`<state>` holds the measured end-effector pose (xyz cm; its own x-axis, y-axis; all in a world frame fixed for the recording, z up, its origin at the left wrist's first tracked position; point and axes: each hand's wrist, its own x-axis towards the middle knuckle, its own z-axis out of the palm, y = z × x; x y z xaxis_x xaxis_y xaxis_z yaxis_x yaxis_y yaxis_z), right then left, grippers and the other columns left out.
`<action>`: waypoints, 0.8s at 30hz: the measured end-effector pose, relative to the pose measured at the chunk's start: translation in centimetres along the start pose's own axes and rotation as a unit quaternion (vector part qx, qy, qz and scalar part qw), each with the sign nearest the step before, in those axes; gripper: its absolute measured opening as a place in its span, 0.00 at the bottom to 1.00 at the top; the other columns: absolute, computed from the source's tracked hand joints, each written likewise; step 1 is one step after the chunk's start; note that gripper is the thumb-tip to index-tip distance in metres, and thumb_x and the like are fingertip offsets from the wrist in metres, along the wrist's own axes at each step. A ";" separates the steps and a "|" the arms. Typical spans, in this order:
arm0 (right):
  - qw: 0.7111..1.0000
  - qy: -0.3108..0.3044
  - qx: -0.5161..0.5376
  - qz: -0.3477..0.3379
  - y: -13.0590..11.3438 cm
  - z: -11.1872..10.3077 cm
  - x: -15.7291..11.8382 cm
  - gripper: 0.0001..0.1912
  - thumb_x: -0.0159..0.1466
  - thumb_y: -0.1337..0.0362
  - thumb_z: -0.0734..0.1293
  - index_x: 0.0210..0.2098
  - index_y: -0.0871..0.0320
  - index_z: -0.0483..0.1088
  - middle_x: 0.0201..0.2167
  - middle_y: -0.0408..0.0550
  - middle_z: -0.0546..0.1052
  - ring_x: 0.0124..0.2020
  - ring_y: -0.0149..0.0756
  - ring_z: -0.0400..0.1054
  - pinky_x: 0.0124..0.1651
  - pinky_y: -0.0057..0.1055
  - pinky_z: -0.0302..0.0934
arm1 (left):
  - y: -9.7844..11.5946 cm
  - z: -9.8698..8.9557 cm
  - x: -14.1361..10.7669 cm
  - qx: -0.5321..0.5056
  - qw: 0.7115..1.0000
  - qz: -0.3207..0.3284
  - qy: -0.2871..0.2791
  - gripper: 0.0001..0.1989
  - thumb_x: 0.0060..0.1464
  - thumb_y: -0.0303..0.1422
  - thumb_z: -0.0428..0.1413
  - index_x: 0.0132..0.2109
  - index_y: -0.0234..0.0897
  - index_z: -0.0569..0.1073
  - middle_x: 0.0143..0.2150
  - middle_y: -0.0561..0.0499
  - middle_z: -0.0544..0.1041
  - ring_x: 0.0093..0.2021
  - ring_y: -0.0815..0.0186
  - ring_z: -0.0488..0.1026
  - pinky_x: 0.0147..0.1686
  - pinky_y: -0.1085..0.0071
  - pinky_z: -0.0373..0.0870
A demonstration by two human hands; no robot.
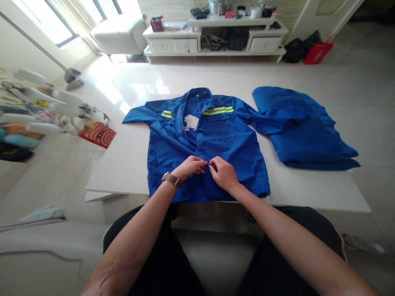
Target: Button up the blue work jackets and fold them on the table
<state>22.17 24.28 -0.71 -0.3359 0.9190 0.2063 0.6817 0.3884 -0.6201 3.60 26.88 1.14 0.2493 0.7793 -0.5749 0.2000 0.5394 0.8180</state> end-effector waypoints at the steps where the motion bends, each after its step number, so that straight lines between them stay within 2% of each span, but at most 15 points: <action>1: 1.000 -0.001 0.000 -0.005 0.0 0.1 0.0 0.05 0.69 0.68 0.63 0.38 0.54 0.70 0.37 0.47 0.76 0.39 0.39 0.70 0.41 0.32 0.60 | 0.0 -0.1 0.0 0.006 1.000 -0.010 -0.007 0.13 0.55 0.39 0.63 0.31 0.33 0.76 0.27 0.51 0.77 0.29 0.69 0.76 0.33 0.73 0.71; 3: 1.000 -0.001 0.004 -0.008 0.0 0.1 0.1 0.05 0.70 0.67 0.63 0.38 0.54 0.70 0.37 0.47 0.76 0.39 0.39 0.70 0.42 0.32 0.60 | 0.0 -0.2 0.0 0.008 0.999 -0.015 -0.030 0.15 0.54 0.42 0.63 0.31 0.34 0.75 0.27 0.51 0.76 0.30 0.67 0.76 0.34 0.72 0.72; 7: 1.000 0.000 0.011 -0.002 -0.1 0.0 0.3 0.05 0.70 0.67 0.63 0.38 0.54 0.70 0.38 0.47 0.76 0.39 0.38 0.71 0.41 0.31 0.60 | -0.1 -0.5 0.1 -0.005 0.998 0.027 -0.057 0.16 0.53 0.44 0.65 0.31 0.34 0.74 0.26 0.54 0.75 0.30 0.69 0.74 0.36 0.72 0.72; 13: 1.000 0.014 0.008 0.006 0.0 -0.1 0.4 0.04 0.70 0.65 0.65 0.37 0.54 0.70 0.37 0.46 0.76 0.39 0.38 0.71 0.42 0.30 0.59 | -0.5 -0.4 0.4 0.001 0.999 0.044 -0.021 0.15 0.54 0.41 0.63 0.29 0.33 0.74 0.25 0.53 0.74 0.28 0.71 0.71 0.34 0.73 0.68; 19: 1.000 0.011 0.000 -0.002 -0.2 -0.3 0.4 0.05 0.68 0.65 0.67 0.34 0.55 0.70 0.35 0.45 0.76 0.38 0.37 0.71 0.42 0.30 0.60 | -0.7 -0.2 0.0 -0.003 0.998 0.063 0.010 0.17 0.53 0.44 0.63 0.28 0.33 0.73 0.24 0.54 0.72 0.27 0.71 0.69 0.32 0.74 0.65; 24: 1.000 0.004 -0.016 -0.007 -0.1 -0.4 0.3 0.02 0.67 0.68 0.67 0.37 0.54 0.72 0.36 0.46 0.78 0.39 0.38 0.72 0.42 0.31 0.60 | -0.5 -0.3 -0.1 -0.018 0.999 0.035 -0.004 0.19 0.49 0.46 0.66 0.30 0.34 0.74 0.26 0.53 0.74 0.29 0.70 0.72 0.34 0.72 0.68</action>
<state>22.25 24.58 -0.30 -0.3406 0.9140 0.2204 0.6980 0.4029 -0.5920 3.16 26.66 0.84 0.2686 0.8135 -0.5159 0.1483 0.4942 0.8566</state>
